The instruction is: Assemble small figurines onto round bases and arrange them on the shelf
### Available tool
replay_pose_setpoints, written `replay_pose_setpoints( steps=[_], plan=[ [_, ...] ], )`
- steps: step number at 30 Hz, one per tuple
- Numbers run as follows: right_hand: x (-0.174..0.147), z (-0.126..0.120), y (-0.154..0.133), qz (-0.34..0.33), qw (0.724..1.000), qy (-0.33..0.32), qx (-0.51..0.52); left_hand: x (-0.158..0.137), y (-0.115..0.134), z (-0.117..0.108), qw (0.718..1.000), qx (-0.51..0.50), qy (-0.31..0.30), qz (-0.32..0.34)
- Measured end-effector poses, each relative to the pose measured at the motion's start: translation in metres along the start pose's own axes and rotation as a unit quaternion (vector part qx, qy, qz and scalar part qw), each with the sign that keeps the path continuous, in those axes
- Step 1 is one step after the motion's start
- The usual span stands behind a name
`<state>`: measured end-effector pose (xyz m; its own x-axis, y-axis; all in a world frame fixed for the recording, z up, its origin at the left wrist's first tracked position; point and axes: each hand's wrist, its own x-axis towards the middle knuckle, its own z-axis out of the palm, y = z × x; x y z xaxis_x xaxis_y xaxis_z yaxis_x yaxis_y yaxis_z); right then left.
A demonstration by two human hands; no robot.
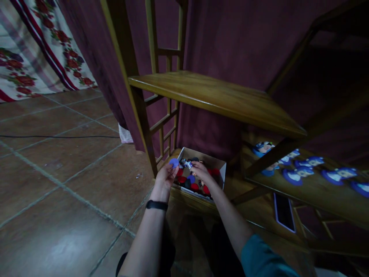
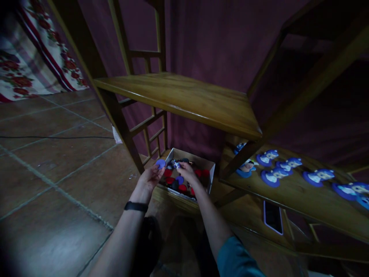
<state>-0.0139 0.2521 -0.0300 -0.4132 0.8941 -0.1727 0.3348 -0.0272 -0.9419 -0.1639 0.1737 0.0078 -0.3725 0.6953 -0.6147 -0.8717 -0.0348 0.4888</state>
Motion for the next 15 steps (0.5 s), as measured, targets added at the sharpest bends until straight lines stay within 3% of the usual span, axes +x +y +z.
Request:
replay_pose_setpoints(
  steps=[3, 5, 7, 15],
  plan=[
    [-0.009, -0.013, -0.007, 0.064, 0.962, -0.021, 0.263, 0.001, -0.007, 0.002, 1.0, 0.008, -0.014, 0.007],
    [-0.017, -0.021, -0.012, 0.09, 0.929, -0.052, 0.355, 0.0, -0.013, 0.004, 0.999, 0.016, -0.029, 0.001],
    [-0.027, -0.026, -0.016, 0.101, 0.915, -0.064, 0.386, -0.002, -0.019, 0.006, 0.999, 0.026, -0.041, -0.007],
    [-0.063, -0.04, -0.013, 0.067, 0.931, 0.014, 0.359, -0.012, -0.032, 0.009, 0.988, 0.111, -0.109, -0.014]
  ],
)
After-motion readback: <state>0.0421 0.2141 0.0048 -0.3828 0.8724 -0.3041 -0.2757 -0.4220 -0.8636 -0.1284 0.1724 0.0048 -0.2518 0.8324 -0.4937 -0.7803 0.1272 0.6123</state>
